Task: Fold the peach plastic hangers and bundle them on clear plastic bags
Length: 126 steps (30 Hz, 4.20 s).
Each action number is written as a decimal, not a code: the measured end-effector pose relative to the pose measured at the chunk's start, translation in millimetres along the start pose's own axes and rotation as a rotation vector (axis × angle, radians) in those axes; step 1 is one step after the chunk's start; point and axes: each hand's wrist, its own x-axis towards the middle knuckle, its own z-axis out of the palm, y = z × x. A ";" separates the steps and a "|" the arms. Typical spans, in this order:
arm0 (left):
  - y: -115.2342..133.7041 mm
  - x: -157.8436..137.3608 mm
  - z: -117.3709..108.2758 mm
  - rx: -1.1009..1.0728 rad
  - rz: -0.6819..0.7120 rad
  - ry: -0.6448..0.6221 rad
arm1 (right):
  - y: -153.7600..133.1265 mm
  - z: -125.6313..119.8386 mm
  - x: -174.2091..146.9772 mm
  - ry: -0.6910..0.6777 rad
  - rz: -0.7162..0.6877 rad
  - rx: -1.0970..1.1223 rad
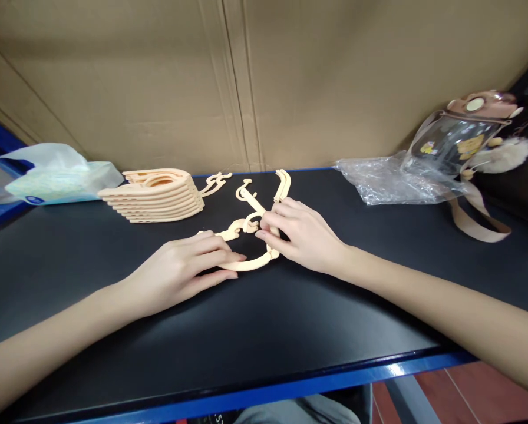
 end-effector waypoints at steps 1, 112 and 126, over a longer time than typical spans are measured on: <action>-0.7 -0.2 0.5 -0.005 -0.005 0.002 | 0.3 0.2 -0.2 -0.002 0.004 0.002; 0.9 -1.8 -7.6 0.102 -0.464 0.114 | -5.9 8.1 -5.7 -0.028 -0.253 -0.476; 3.0 -1.3 -4.4 0.033 -0.302 0.005 | -13.7 4.9 -7.8 0.093 -0.285 -0.425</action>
